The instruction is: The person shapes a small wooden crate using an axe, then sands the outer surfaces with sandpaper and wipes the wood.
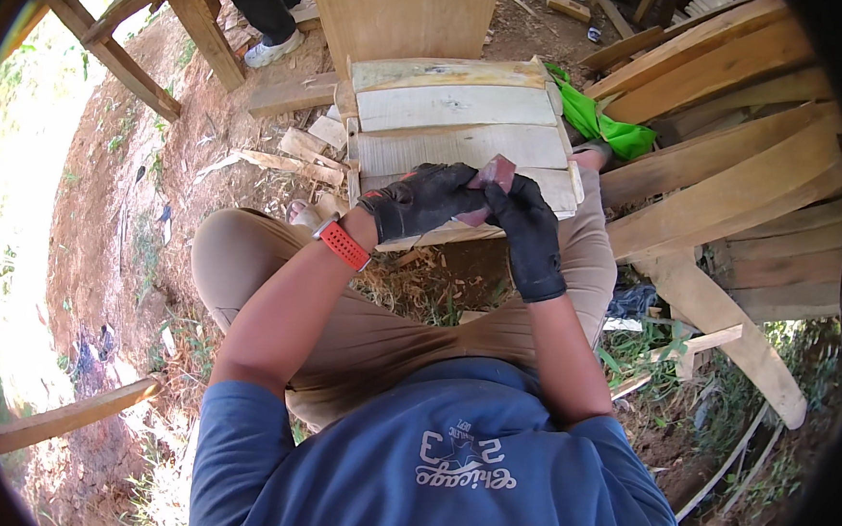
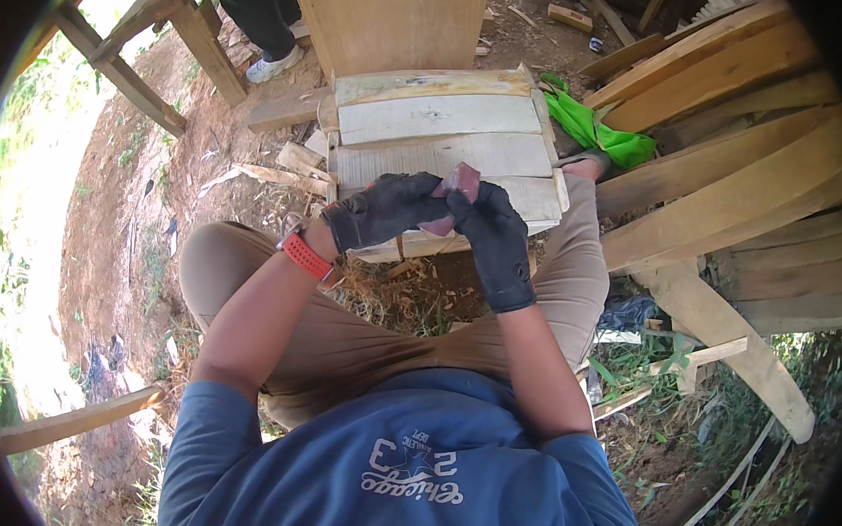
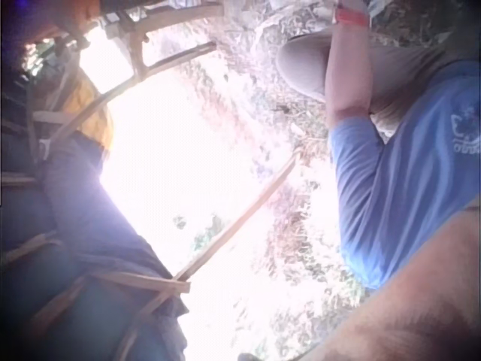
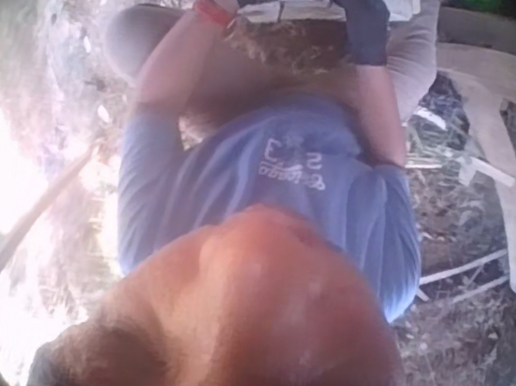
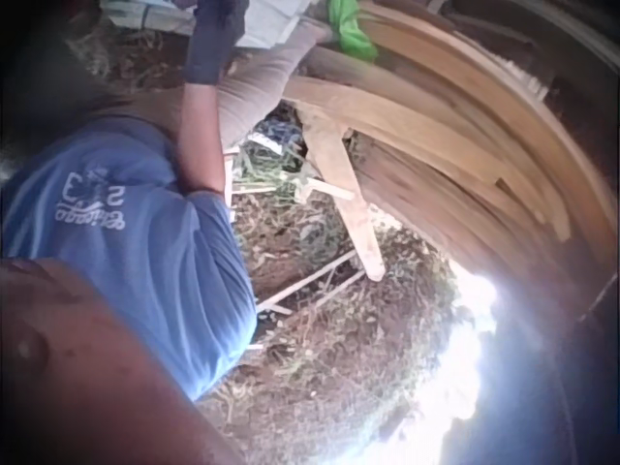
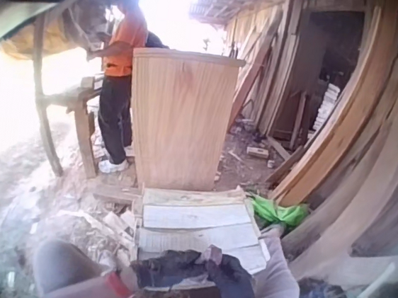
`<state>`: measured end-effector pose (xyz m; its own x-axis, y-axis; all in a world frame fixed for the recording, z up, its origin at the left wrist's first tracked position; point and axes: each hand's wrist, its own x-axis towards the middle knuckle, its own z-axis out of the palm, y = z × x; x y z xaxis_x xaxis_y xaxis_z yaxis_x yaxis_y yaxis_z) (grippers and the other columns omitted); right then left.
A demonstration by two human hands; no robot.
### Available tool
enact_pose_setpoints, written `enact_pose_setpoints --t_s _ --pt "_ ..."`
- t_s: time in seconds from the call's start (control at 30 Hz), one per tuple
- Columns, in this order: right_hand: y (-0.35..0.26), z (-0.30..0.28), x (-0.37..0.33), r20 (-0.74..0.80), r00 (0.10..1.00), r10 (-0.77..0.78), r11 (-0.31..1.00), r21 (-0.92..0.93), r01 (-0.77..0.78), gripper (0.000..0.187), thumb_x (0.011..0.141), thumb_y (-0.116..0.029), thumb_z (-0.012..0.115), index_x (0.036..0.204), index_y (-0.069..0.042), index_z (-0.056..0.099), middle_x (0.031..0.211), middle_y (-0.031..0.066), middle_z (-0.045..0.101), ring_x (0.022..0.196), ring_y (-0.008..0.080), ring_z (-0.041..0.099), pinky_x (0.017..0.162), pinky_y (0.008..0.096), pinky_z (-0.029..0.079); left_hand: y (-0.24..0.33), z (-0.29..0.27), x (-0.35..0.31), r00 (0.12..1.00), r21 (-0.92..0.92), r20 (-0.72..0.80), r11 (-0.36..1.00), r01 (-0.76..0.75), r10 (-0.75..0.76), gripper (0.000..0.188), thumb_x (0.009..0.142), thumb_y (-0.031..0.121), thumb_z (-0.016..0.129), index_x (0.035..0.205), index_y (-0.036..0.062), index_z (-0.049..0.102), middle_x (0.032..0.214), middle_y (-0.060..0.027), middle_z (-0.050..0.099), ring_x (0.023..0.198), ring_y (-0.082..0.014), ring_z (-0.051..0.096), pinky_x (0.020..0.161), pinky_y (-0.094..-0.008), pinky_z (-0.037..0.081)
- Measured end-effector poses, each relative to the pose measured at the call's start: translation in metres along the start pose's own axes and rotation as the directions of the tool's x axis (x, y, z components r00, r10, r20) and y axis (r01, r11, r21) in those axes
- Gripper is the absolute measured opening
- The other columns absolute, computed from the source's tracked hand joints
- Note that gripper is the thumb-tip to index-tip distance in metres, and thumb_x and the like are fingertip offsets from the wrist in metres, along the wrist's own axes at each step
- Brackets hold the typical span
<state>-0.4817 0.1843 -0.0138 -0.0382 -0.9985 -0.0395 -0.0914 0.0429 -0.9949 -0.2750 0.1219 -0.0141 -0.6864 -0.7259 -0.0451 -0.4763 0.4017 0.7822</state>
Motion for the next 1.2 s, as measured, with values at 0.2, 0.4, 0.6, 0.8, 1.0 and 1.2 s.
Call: enact_pose_setpoints --t_s 0.2,0.4,0.6,0.8,1.0,1.2 --pt "0.006 -0.022 -0.007 0.114 0.953 -0.282 0.685 -0.672 0.283 0.027 0.103 -0.029 0.065 0.115 -0.005 0.066 0.098 0.0183 0.073 0.089 0.0338 0.071 0.077 0.0437 0.055 0.013 -0.021 -0.017 0.939 0.205 -0.143 0.919 0.337 -0.313 0.072 0.1 0.056 0.062 0.147 0.0029 0.053 0.136 -0.0238 0.066 0.128 -0.0416 0.062 0.112 -0.0455 0.048" --pt "0.076 -0.019 -0.036 0.228 0.948 -0.221 0.504 -0.806 0.311 0.023 0.102 -0.027 0.062 0.114 -0.008 0.065 0.098 0.0163 0.067 0.084 0.0395 0.069 0.069 0.0517 0.054 -0.03 -0.016 -0.017 0.838 0.493 -0.298 0.677 0.546 -0.458 0.118 0.087 0.076 0.065 0.166 -0.0005 0.023 0.172 -0.0279 0.023 0.16 -0.0458 0.021 0.13 -0.0545 0.021" --pt "0.051 -0.001 -0.001 0.357 0.82 -0.448 0.197 -0.855 0.48 0.03 0.093 -0.022 0.066 0.121 -0.01 0.064 0.098 0.0117 0.063 0.083 0.0321 0.069 0.065 0.0467 0.055 -0.051 0.007 0.016 0.802 0.494 -0.183 0.652 0.575 -0.569 0.123 0.085 0.084 0.058 0.169 0.0038 0.017 0.176 -0.0233 0.013 0.163 -0.0437 0.012 0.13 -0.0596 0.013" --pt "0.089 0.011 -0.025 0.286 0.944 -0.165 0.236 -0.918 0.32 0.033 0.095 -0.022 0.065 0.125 -0.008 0.065 0.102 0.0131 0.065 0.083 0.0322 0.069 0.064 0.0473 0.054 -0.057 0.011 0.029 0.8 0.525 -0.161 0.636 0.565 -0.578 0.123 0.087 0.084 0.054 0.17 0.0051 0.01 0.177 -0.022 0.007 0.163 -0.043 0.004 0.13 -0.0597 0.006" --pt "0.034 0.011 0.0 0.379 0.795 -0.474 0.029 -0.896 0.444 0.029 0.098 -0.023 0.064 0.123 -0.008 0.064 0.096 0.0127 0.065 0.076 0.0323 0.068 0.062 0.0437 0.054 -0.063 0.014 0.024 0.801 0.495 -0.189 0.649 0.578 -0.568 0.122 0.088 0.083 0.054 0.17 0.0051 0.009 0.177 -0.0227 0.007 0.163 -0.0432 0.004 0.13 -0.0596 0.006" --pt "0.11 0.003 -0.054 0.495 0.763 -0.416 -0.085 -0.856 0.509 0.045 0.091 -0.021 0.07 0.135 -0.012 0.062 0.09 0.0076 0.066 0.061 0.0246 0.064 0.052 0.0418 0.05 -0.061 0.015 0.025 0.812 0.492 -0.173 0.665 0.562 -0.558 0.121 0.089 0.081 0.055 0.17 0.0044 0.009 0.177 -0.0246 0.005 0.164 -0.0434 0.002 0.13 -0.06 0.005"
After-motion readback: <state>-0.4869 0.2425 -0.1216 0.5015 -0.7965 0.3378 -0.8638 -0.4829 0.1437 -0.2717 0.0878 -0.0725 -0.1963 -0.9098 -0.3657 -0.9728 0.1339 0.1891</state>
